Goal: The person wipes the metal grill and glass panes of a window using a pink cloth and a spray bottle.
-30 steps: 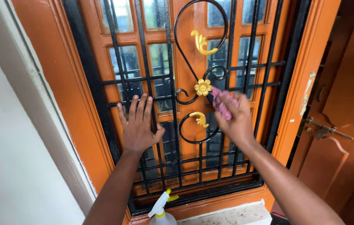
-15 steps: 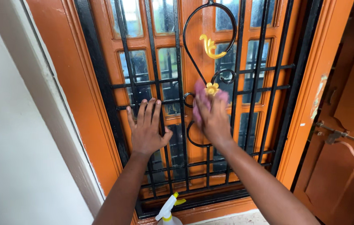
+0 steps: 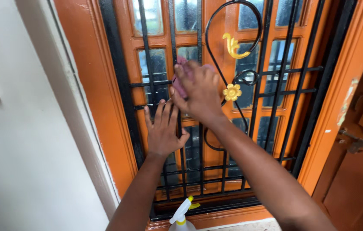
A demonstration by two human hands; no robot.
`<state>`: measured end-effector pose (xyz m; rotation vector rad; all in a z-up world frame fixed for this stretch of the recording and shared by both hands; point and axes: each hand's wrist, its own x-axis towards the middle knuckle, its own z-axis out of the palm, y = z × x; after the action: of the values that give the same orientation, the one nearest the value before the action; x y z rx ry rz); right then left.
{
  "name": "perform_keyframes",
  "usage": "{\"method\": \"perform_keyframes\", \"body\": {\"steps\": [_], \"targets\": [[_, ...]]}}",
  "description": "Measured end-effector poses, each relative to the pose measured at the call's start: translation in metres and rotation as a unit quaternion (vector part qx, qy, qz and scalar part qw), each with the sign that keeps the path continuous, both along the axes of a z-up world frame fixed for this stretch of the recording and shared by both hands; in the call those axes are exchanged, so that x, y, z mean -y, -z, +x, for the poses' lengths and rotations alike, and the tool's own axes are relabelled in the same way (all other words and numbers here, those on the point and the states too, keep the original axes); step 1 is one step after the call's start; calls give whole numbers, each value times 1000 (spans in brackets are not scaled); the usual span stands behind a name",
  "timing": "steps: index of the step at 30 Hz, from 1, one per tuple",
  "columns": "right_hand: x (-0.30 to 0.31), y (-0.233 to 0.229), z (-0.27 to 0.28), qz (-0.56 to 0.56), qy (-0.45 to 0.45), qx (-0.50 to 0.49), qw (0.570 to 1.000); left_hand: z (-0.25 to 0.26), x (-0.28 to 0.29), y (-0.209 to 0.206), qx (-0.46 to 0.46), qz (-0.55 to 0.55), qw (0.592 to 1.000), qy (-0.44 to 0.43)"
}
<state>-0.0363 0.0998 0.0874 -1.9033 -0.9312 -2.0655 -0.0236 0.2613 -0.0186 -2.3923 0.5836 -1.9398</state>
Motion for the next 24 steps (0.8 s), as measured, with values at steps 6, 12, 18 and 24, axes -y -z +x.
{"method": "perform_keyframes", "body": {"steps": [6,12,18,24], "targets": [[-15,25,18,8,44,-26,999,-7,-4,-2,-29,1,998,61],[-1,49,7,-21,26,-39,999,-32,-28,-12,-90,108,989,44],[3,83,-11,-69,38,-133,988,-59,-91,-33,-22,126,987,-99],[-14,53,-26,23,-111,-162,980,-60,-117,-44,-18,91,989,-114]]}}
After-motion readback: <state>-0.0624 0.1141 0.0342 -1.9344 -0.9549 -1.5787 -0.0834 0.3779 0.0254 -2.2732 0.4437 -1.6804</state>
